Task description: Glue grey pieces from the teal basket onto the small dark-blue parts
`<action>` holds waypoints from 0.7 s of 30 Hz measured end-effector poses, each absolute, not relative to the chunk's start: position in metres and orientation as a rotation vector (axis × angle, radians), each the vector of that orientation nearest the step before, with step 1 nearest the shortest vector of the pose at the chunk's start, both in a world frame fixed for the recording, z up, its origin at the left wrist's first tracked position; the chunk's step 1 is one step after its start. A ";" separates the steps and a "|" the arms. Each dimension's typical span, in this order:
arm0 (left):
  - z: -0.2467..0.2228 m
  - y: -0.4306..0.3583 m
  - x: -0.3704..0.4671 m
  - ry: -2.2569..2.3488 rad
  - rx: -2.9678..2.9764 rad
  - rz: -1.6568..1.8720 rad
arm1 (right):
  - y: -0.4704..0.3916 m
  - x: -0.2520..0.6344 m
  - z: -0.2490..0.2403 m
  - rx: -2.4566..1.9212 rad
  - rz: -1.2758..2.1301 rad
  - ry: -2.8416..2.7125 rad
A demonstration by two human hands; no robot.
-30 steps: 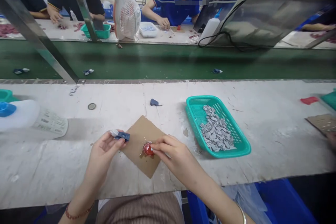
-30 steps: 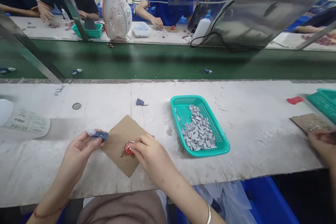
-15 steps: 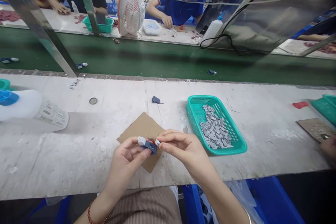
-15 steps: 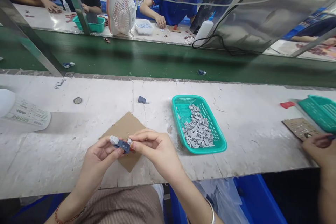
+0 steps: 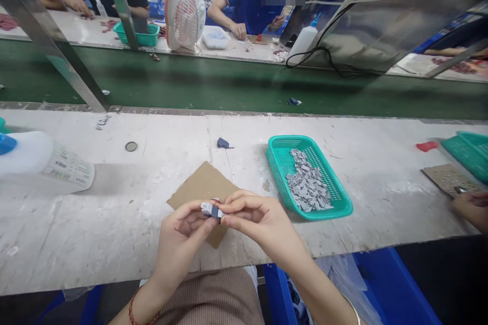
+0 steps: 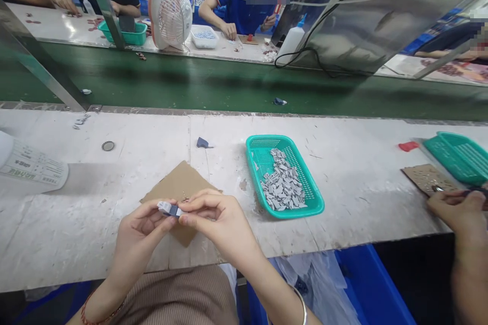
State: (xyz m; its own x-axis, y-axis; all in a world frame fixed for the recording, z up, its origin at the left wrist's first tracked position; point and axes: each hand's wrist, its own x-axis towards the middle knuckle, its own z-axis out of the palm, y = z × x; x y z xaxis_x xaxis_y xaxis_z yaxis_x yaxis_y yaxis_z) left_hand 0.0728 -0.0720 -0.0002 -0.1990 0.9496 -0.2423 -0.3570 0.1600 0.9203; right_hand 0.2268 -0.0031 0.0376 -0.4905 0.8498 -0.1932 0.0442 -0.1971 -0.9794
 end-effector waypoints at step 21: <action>-0.015 0.017 -0.010 1.628 1.059 1.485 | 0.087 0.355 0.010 -1.647 0.372 -2.198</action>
